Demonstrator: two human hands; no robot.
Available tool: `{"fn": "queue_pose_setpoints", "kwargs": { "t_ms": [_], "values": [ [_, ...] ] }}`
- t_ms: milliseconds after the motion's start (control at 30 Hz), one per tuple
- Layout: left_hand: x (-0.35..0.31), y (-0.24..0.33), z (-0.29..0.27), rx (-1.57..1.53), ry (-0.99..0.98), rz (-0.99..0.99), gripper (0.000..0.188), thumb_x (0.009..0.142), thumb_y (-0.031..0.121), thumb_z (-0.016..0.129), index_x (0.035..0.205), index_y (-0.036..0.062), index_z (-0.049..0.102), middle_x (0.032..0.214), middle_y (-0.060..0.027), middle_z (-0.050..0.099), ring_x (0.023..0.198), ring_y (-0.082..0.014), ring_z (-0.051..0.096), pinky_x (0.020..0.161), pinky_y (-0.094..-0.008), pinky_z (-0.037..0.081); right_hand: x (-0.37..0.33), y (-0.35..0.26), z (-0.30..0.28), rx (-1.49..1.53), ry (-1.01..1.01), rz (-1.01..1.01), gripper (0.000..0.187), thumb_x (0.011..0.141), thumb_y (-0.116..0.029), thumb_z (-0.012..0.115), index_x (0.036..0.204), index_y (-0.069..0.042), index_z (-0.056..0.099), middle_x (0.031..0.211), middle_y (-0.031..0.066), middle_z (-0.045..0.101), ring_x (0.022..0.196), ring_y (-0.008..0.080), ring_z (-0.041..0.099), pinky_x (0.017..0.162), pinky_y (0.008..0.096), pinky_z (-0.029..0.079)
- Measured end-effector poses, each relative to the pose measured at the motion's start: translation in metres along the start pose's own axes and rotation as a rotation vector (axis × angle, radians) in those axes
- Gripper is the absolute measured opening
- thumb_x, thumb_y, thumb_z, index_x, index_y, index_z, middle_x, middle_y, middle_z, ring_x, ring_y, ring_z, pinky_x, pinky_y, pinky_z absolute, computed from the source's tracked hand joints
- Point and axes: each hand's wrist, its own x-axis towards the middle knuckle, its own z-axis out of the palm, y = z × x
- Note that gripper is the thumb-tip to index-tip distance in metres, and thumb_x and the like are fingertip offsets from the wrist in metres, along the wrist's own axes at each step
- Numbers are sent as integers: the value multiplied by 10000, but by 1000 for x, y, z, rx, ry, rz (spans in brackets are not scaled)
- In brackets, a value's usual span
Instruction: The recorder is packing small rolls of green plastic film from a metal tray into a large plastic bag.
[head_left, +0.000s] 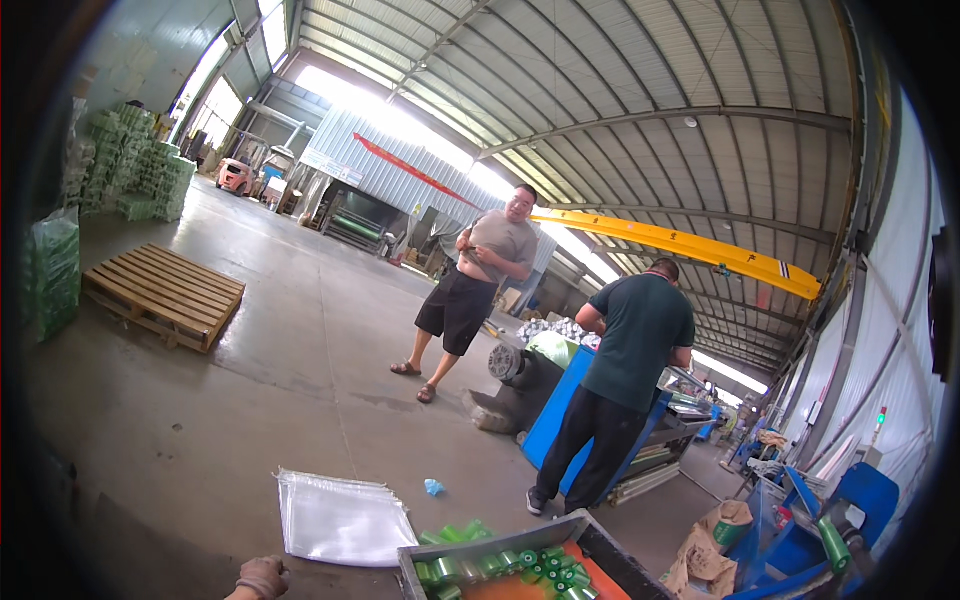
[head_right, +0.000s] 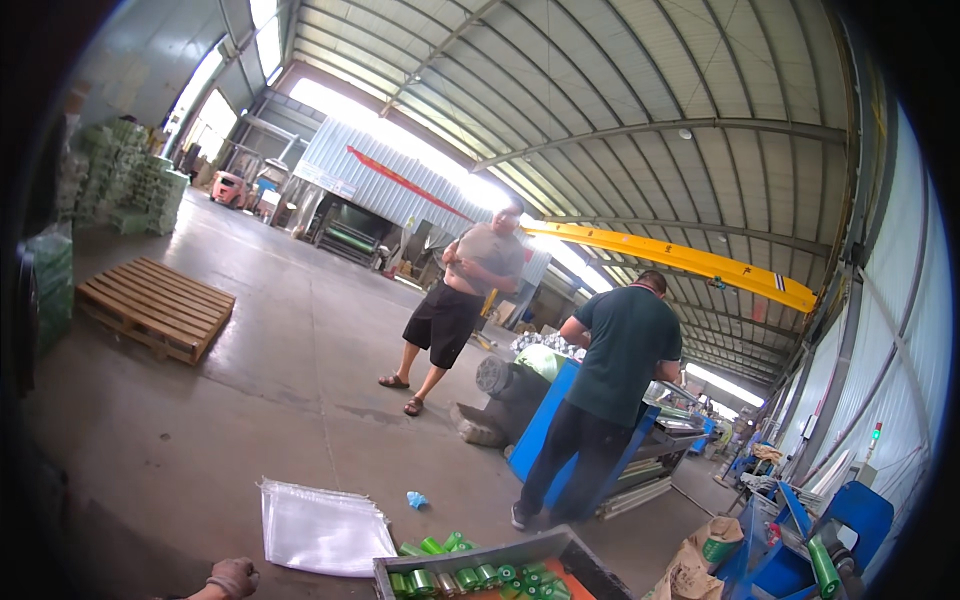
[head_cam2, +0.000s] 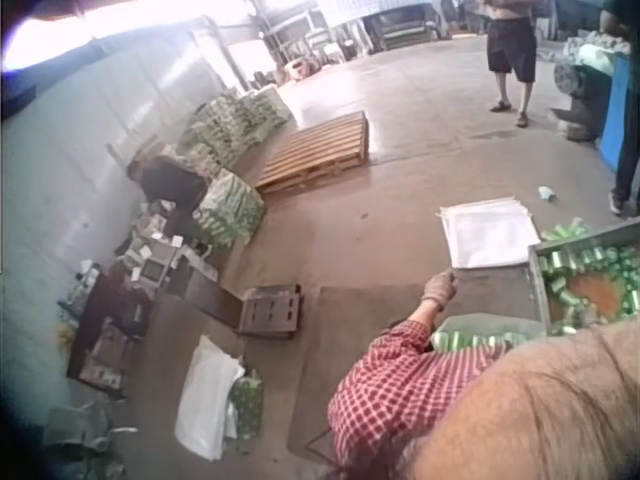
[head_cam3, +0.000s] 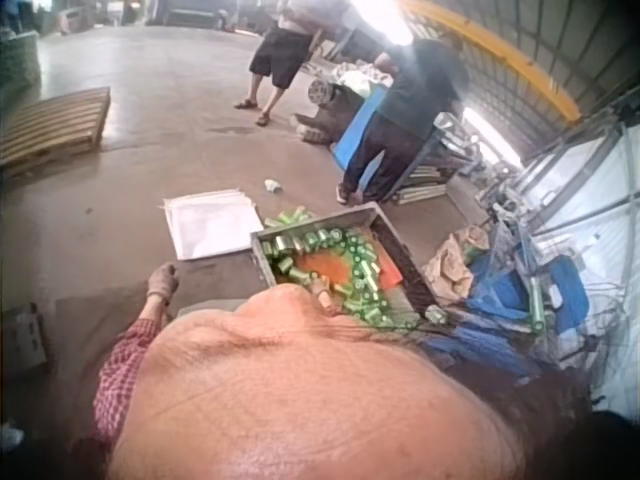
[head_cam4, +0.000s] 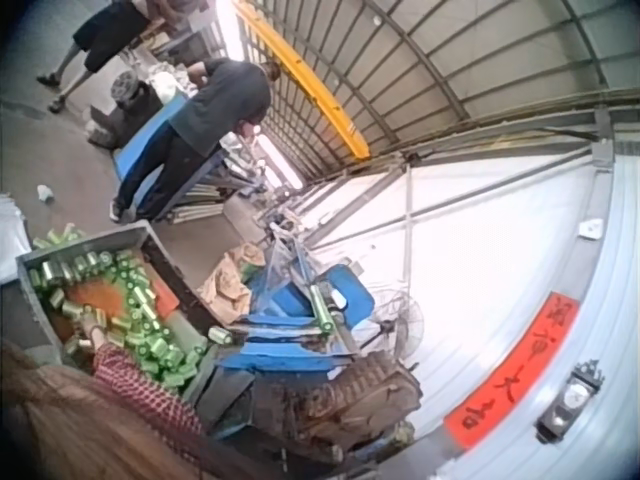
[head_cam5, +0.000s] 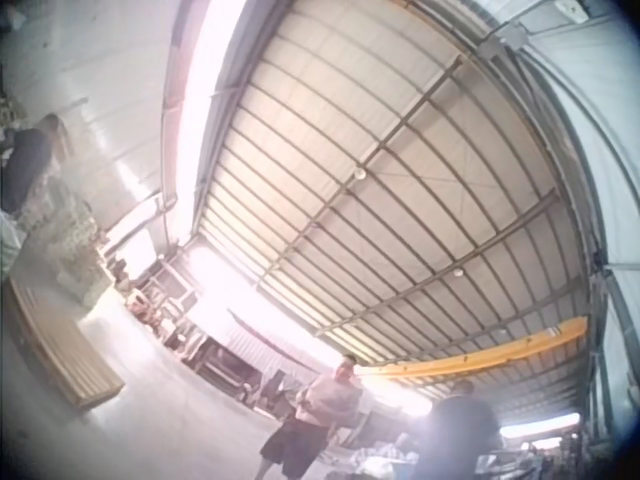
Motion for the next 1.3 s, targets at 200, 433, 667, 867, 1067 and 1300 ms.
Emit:
{"fn": "queue_pose_setpoints", "kwargs": {
  "t_ms": [200,433,667,867,1067,1300],
  "values": [
    [0,-16,-1,120,-132,-168,293,747,289,558,967,108,628,1004,-133,619,972,-290,580,855,-384,447,50,61,35,-291,-94,-160,270,835,-278,475,871,-81,655,847,83,660,752,252,626,689,352,494],
    [26,3,-21,93,-29,-99,192,786,225,525,902,87,591,931,-153,605,862,-327,581,776,-427,457,-57,-23,-36,-336,-52,91,517,826,-450,481,965,32,605,960,262,600,912,346,590,762,425,449],
    [13,-32,-13,134,-6,-219,223,784,274,543,897,105,635,951,-159,625,929,-305,586,825,-397,455,-1,38,-5,347,-93,279,156,808,-222,548,746,-80,556,611,38,529,460,171,513,437,322,449],
    [16,-35,-7,111,8,-154,240,777,277,543,919,116,650,947,-164,627,940,-309,583,841,-396,450,74,190,-27,55,218,-100,91,796,-162,524,777,-80,558,625,59,560,460,203,548,422,344,469],
    [4,-67,-17,102,1,-212,283,768,282,541,969,113,646,1000,-165,618,978,-308,576,863,-380,444,94,176,-9,354,97,214,95,801,-167,522,756,-94,562,601,51,568,468,202,562,417,350,470],
    [-59,-159,-44,250,56,-492,290,758,245,534,958,68,646,997,-156,623,970,-297,586,847,-367,459,16,17,53,510,-224,245,114,808,-163,517,736,-84,557,590,42,551,443,172,535,404,319,447]
  ]
}}
